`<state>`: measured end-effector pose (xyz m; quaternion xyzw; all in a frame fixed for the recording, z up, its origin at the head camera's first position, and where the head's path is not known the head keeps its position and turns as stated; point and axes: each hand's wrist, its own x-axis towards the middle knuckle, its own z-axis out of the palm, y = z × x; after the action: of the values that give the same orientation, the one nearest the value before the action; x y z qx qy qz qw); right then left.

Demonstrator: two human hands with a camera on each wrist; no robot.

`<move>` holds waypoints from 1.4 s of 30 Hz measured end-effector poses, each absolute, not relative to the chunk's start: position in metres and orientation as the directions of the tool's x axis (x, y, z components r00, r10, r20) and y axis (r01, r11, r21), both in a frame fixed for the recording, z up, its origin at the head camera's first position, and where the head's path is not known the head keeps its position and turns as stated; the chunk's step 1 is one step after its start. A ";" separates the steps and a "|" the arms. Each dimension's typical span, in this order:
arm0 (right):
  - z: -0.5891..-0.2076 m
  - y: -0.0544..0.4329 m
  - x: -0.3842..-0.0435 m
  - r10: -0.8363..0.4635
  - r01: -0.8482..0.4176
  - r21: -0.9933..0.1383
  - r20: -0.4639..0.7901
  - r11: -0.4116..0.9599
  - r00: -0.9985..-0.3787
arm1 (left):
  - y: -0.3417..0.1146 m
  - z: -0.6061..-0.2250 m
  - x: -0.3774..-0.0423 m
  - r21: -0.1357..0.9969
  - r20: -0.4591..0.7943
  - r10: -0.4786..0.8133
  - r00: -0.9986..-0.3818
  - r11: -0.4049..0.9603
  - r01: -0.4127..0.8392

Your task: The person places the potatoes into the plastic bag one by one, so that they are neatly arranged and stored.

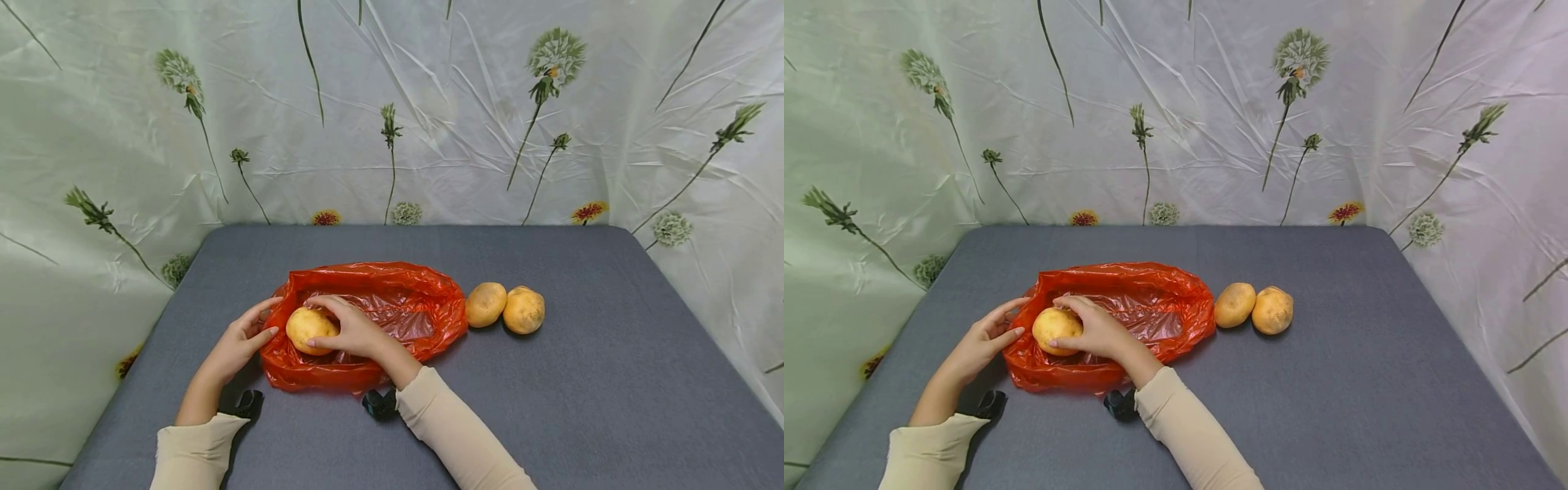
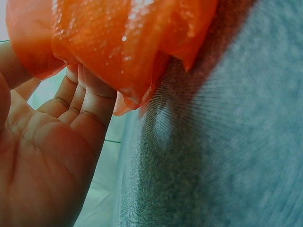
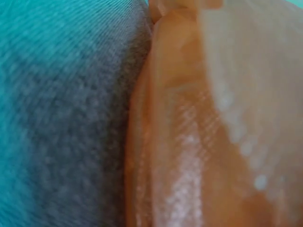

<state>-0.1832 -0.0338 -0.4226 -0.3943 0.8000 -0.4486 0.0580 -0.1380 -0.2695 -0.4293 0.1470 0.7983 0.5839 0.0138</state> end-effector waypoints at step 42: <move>-0.391 0.014 -0.177 -0.585 -0.666 -0.715 0.452 0.213 -0.673 | -0.269 -0.427 -0.137 0.937 0.142 0.252 -0.957 0.279 0.212</move>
<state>-0.1766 0.0141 -0.3907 -0.4021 0.7775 -0.4817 -0.0418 -0.1369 -0.2688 -0.4275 0.1450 0.7995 0.5826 0.0171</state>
